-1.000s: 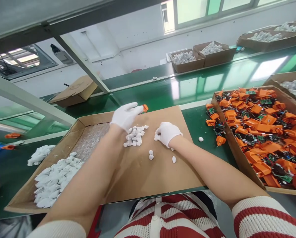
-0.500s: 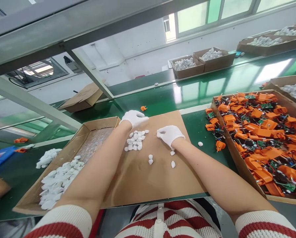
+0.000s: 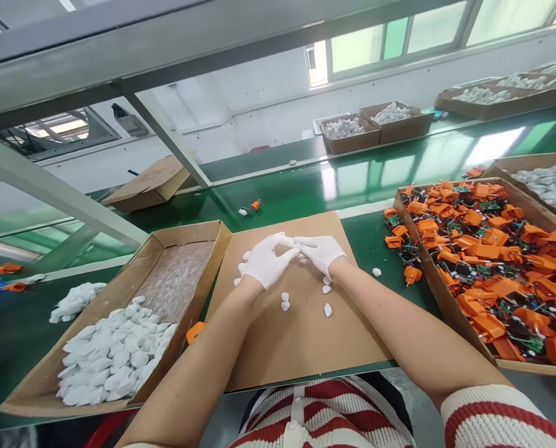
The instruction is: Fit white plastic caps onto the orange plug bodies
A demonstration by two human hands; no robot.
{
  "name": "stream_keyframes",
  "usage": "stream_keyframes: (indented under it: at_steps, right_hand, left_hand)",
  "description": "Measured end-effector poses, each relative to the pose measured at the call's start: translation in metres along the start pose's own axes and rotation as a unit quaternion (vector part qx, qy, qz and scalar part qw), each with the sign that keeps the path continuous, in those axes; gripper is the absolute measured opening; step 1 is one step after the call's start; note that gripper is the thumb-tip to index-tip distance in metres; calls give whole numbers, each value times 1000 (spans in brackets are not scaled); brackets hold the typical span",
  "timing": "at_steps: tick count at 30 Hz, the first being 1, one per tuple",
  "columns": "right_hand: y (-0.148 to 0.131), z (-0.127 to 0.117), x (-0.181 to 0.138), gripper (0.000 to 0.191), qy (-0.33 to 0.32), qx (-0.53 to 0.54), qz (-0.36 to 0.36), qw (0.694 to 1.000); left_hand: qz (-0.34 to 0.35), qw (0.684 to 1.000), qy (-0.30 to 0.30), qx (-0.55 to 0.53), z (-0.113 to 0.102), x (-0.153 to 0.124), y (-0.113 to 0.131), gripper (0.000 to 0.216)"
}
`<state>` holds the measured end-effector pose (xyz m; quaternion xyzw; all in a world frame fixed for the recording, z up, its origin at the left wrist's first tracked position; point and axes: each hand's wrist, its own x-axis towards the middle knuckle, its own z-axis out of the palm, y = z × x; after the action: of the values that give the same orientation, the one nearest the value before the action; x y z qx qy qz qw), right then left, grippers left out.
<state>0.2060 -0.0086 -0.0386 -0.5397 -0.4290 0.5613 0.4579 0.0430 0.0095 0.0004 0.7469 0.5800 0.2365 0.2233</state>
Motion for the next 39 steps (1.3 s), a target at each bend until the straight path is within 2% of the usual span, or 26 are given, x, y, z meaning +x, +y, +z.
stream_keyframes:
  at_steps: [4, 6, 8, 12, 14, 15, 17, 18, 21, 23, 26, 30, 33, 34, 35, 36, 38, 39]
  right_hand:
    - [-4, -3, 2, 46, -163, 182, -3, 970]
    - [-5, -4, 2, 47, -180, 188, -9, 965]
    - [-5, -3, 2, 48, -148, 141, -18, 979]
    - [-1, 0, 4, 43, -40, 31, -16, 999]
    - [-5, -1, 6, 40, 11, -28, -37, 999]
    - [-10, -4, 7, 38, 38, -90, -52, 994]
    - [-26, -15, 10, 35, 89, -264, -64, 958]
    - [-36, -22, 11, 35, 113, -375, -51, 919]
    - [-64, -50, 7, 40, 177, -541, 37, 821]
    - [-74, -66, 0, 42, 208, -586, 102, 776]
    - [-72, -81, -16, 39, 240, -623, 176, 724]
    - [-61, -82, -30, 32, 252, -648, 206, 689]
    - [-63, -71, -28, 25, 241, -656, 181, 692]
    - [-64, -64, -26, 23, 226, -653, 160, 704]
    - [-65, -57, -24, 23, 201, -637, 129, 733]
    - [-66, -48, -22, 24, 166, -601, 90, 776]
    - [-64, -28, -20, 32, 79, -461, -2, 884]
    - [-63, -18, -19, 38, 36, -371, -41, 927]
  left_hand:
    - [49, 994, 36, -96, 11, -7, -3, 8]
    - [64, 989, 56, -118, 11, -4, -6, 6]
    - [60, 989, 48, -124, 10, -3, -9, 7]
    - [-12, 979, -36, -201, 4, -3, -14, 20]
    - [-48, 969, -31, -239, 2, -5, -16, 29]
    - [-52, 967, -12, -248, 1, -6, -17, 32]
    - [-37, 967, 31, -249, 0, -8, -17, 30]
    - [-25, 968, 45, -247, 0, -9, -17, 29]
    - [5, 970, 60, -237, 1, -12, -15, 25]
    - [17, 968, 55, -243, 1, -13, -14, 23]
    - [20, 965, 46, -258, 1, -13, -16, 20]
    - [14, 955, 41, -292, 7, -10, -22, 19]
    - [6, 946, 32, -321, 10, -8, -22, 19]
    - [-1, 939, 22, -343, 10, -9, -21, 21]
    - [-10, 927, 5, -374, 9, -9, -20, 24]
    - [-19, 911, -17, -412, 8, -10, -18, 29]
    - [-27, 868, -74, -491, 4, -12, -15, 44]
    - [-21, 846, -110, -522, 2, -13, -14, 50]
